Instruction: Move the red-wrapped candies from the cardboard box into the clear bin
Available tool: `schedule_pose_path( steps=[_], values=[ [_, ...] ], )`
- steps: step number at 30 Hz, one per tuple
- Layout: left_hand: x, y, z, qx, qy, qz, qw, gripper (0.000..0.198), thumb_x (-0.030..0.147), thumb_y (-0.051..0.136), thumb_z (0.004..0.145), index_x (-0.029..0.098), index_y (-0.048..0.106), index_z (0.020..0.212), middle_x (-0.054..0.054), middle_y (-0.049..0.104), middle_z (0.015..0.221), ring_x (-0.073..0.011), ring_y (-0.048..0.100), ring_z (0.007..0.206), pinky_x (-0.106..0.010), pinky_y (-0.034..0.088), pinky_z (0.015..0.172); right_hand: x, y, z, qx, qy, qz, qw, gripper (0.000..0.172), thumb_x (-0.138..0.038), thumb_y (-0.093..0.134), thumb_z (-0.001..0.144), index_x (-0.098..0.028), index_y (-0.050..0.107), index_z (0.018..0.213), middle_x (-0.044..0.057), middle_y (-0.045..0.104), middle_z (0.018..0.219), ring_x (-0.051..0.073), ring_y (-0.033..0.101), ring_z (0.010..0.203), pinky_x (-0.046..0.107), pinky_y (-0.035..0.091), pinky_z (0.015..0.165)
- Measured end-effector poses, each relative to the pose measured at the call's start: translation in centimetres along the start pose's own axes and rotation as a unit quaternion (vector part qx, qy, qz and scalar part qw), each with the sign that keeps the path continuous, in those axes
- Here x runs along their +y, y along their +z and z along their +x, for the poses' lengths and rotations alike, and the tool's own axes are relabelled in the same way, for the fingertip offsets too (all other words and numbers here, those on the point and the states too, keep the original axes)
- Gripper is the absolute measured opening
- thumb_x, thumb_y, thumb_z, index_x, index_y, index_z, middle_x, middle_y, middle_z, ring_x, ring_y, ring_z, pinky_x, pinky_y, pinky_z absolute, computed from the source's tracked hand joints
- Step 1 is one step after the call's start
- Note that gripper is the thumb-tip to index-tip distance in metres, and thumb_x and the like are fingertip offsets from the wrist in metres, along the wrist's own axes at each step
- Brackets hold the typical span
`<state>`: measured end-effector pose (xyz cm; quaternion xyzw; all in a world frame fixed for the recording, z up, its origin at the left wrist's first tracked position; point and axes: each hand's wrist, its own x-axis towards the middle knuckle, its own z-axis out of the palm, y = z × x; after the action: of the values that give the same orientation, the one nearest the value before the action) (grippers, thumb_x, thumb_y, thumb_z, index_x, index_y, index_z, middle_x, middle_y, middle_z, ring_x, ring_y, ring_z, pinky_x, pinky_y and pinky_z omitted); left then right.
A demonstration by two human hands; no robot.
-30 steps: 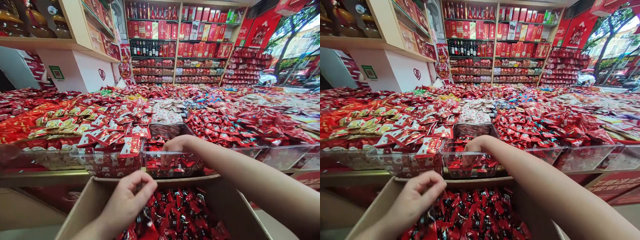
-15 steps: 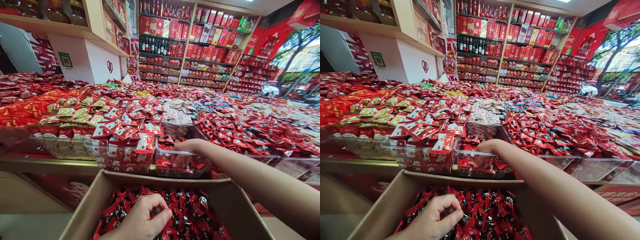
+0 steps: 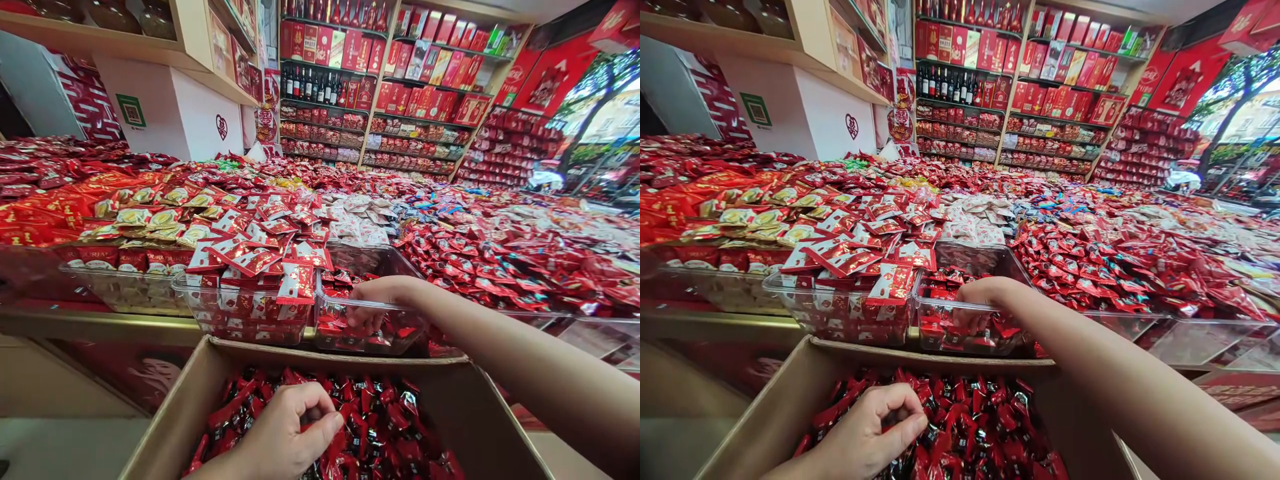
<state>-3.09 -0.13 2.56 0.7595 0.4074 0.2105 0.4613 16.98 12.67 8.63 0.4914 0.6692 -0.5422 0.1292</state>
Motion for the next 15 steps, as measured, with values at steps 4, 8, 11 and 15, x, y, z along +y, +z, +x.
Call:
schedule_pose_path(
  steps=[4, 8, 11, 15],
  values=[
    [-0.06, 0.05, 0.12, 0.0, 0.003, 0.012, 1.0, 0.025, 0.036, 0.041, 0.074, 0.016, 0.051, 0.064, 0.004, 0.049, 0.057, -0.009, 0.042, 0.056, -0.017, 0.033, 0.052, 0.23, -0.17, -0.14, -0.032, -0.037, 0.023, 0.999, 0.031, -0.039, 0.061, 0.054, -0.016, 0.057, 0.074, -0.001, 0.06, 0.067, 0.01, 0.056, 0.06, 0.022, 0.043, 0.058],
    [-0.21, 0.09, 0.22, 0.003, 0.005, 0.017, 1.0, 0.025, 0.036, 0.041, 0.074, 0.016, 0.051, 0.064, 0.003, 0.05, 0.059, -0.0094, 0.043, 0.057, -0.017, 0.033, 0.053, 0.44, -0.32, -0.01, -0.028, -0.001, -0.005, 1.0, 0.033, -0.041, 0.062, 0.05, -0.016, 0.058, 0.071, -0.001, 0.06, 0.068, 0.011, 0.055, 0.062, 0.022, 0.043, 0.058],
    [-0.35, 0.07, 0.21, -0.001, 0.005, 0.016, 1.0, 0.025, 0.036, 0.04, 0.075, 0.016, 0.051, 0.064, 0.003, 0.051, 0.059, -0.0095, 0.043, 0.056, -0.018, 0.033, 0.053, 0.24, -0.25, -0.17, -0.023, 0.011, -0.003, 1.0, 0.034, -0.041, 0.062, 0.05, -0.016, 0.058, 0.071, -0.001, 0.06, 0.067, 0.012, 0.055, 0.063, 0.022, 0.043, 0.058],
    [-0.34, 0.0, 0.14, 0.004, 0.009, 0.01, 1.0, 0.023, 0.034, 0.04, 0.075, 0.016, 0.05, 0.064, 0.003, 0.052, 0.059, -0.0095, 0.044, 0.056, -0.017, 0.033, 0.052, -0.16, -0.12, -0.55, -0.021, -0.006, 0.017, 1.0, 0.032, -0.042, 0.061, 0.053, -0.016, 0.058, 0.072, -0.001, 0.06, 0.068, 0.011, 0.055, 0.064, 0.022, 0.043, 0.058]
  ],
)
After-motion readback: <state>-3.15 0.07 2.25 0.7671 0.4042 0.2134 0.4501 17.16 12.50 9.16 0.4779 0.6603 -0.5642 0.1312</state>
